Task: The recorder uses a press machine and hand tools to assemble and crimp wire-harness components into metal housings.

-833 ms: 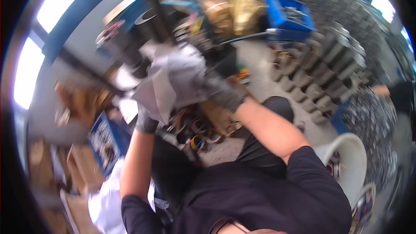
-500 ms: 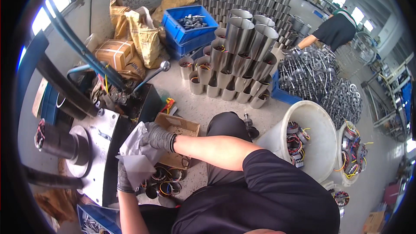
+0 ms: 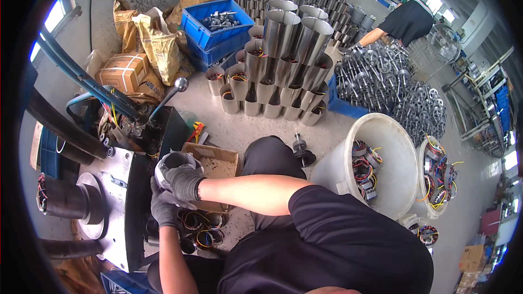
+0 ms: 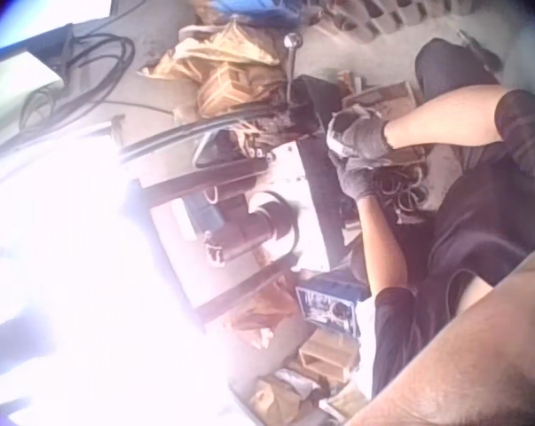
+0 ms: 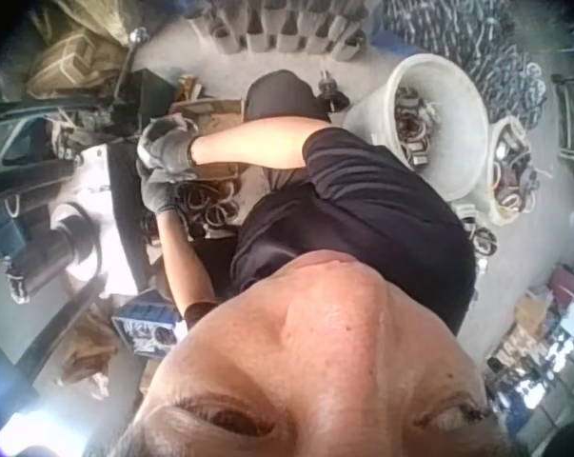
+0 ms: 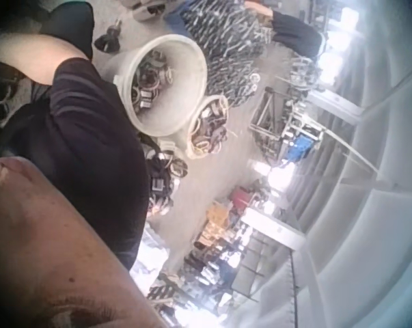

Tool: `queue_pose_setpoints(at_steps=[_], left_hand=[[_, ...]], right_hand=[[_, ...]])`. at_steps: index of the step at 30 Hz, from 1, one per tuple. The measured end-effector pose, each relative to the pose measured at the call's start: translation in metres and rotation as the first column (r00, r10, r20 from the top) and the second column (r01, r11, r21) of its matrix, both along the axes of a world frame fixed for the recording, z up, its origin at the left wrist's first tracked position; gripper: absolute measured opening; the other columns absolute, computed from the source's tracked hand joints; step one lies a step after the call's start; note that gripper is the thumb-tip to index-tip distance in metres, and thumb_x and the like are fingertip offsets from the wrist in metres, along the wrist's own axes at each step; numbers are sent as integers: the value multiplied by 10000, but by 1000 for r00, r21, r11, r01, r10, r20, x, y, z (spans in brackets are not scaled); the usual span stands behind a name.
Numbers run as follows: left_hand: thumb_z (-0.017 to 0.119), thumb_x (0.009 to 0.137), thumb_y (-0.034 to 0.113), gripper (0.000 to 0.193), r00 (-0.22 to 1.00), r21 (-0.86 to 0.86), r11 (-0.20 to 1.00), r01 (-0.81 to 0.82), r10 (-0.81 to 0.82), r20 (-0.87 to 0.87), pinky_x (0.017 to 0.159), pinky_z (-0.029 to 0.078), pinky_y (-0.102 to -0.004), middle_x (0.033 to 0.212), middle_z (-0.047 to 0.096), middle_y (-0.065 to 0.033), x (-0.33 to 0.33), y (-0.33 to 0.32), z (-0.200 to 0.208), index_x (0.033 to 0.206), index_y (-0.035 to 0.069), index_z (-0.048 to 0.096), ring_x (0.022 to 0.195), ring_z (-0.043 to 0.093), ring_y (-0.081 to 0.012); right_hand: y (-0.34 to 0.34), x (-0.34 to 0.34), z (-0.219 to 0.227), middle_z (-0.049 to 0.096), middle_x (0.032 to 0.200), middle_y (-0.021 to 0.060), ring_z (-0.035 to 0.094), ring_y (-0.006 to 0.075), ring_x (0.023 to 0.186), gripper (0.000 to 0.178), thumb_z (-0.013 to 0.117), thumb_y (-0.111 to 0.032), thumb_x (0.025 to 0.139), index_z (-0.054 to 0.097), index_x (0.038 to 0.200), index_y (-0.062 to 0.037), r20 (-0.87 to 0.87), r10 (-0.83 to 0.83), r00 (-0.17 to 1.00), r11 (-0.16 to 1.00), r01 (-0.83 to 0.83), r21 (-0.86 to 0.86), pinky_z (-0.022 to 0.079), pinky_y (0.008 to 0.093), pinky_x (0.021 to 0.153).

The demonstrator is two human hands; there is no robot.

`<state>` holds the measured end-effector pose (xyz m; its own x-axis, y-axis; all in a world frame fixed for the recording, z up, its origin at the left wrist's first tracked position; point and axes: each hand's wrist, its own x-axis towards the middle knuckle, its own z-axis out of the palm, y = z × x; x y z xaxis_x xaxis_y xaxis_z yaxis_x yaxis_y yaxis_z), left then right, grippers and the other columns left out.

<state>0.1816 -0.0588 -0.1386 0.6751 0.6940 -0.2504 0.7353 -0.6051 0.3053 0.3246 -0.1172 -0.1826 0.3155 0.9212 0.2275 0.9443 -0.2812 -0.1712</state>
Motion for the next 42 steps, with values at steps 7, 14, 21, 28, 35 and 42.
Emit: queue_pose_setpoints(at_steps=[7, 14, 21, 28, 35, 42], left_hand=[[672, 849, -28, 712, 987, -40, 995, -95, 99, 124, 1062, 498, -358, 1326, 602, -118, -2, 1, -1, 1516, 97, 455, 1222, 596, -248], [719, 725, -109, 925, 668, -390, 892, 228, 148, 729, 1261, 278, -369, 1549, 337, -145, 13, -23, -34, 1562, 66, 366, 1424, 412, -287], [973, 582, 174, 1082, 742, -83, 968, 239, -127, 658, 1215, 323, -444, 1469, 496, -155, 0, -21, -7, 1512, 74, 430, 1403, 434, -327], [981, 542, 231, 860, 705, 187, 981, 48, -166, 690, 1216, 315, -465, 1457, 426, -204, -34, -35, 67, 1307, 59, 628, 1425, 335, -412], [1017, 510, 159, 541, 593, 309, 884, -350, -46, 804, 1092, 442, -452, 1400, 508, -173, -143, -37, 146, 901, 65, 655, 1265, 519, -367], [961, 646, 199, 470, 545, 391, 585, -710, 106, 832, 1077, 451, -421, 1300, 614, -164, -268, 20, 142, 1006, 27, 712, 1221, 576, -331]], right_hand=[[-46, -26, 87, 785, 973, 145, 752, 287, 1002, 387, 704, -293, 857, 718, 1158, -51, -56, 145, 988, 984, -150, -96, 557, 470, 889], [-25, 9, 56, 782, 915, 96, 756, 291, 919, 265, 738, -312, 780, 817, 965, -140, -288, 124, 950, 902, -229, -367, 582, 491, 756], [-47, 11, 127, 738, 1128, 165, 727, 308, 1066, 389, 634, -274, 800, 711, 1145, -111, -258, 419, 871, 856, -474, -207, 577, 457, 890], [-57, 9, 181, 713, 906, 152, 678, 350, 865, 254, 723, -310, 837, 742, 912, -67, -178, 614, 769, 788, -584, 196, 508, 484, 831], [-64, 21, 218, 688, 1174, 122, 673, 230, 1077, 240, 709, 22, 869, 698, 1107, -2, -370, 677, 636, 675, -335, 657, 548, 326, 915], [-50, -8, 200, 646, 1221, 123, 671, 169, 864, 255, 689, -1, 887, 683, 1141, 22, -488, 633, 601, 774, -501, 388, 571, 311, 779]])
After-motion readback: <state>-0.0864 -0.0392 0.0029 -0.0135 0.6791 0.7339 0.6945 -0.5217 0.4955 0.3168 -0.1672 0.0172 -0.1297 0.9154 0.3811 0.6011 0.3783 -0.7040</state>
